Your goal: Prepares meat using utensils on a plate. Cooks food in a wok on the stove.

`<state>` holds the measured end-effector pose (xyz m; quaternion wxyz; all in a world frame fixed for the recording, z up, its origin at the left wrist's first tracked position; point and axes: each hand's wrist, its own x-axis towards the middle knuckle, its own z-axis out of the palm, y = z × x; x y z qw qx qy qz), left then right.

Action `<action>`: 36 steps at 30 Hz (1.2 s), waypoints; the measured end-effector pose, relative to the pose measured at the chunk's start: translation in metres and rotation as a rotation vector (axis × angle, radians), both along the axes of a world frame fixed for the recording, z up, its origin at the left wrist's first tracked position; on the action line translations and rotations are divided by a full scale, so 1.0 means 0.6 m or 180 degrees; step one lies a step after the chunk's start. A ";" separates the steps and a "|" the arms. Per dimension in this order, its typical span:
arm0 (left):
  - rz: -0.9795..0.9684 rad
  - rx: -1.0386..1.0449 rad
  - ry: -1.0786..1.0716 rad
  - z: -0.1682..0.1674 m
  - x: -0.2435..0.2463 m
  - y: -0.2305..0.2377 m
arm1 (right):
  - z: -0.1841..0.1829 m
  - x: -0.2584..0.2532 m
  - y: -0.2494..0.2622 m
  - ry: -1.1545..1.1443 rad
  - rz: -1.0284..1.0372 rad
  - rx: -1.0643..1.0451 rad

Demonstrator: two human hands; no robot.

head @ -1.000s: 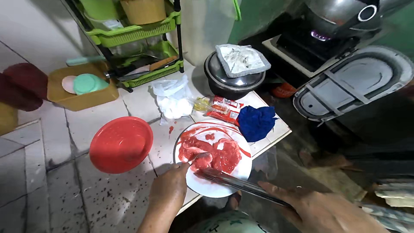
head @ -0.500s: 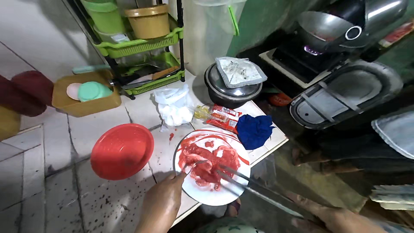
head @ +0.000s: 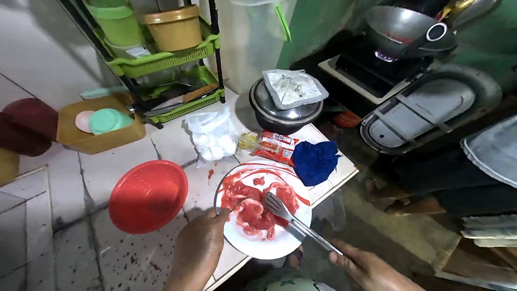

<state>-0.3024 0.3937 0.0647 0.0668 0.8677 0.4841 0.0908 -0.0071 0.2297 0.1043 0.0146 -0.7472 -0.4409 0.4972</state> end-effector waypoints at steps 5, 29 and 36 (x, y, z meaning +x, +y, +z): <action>-0.0395 0.0103 0.0187 0.003 0.005 0.023 | -0.016 0.005 0.006 0.0202 -0.0085 0.0027; -0.0963 -0.0154 0.0479 0.015 -0.025 0.062 | 0.019 -0.079 0.083 -0.1235 0.0339 -0.0885; -0.0937 -0.0209 0.0529 0.004 -0.036 0.045 | 0.019 -0.087 0.089 -0.1280 0.0382 -0.0800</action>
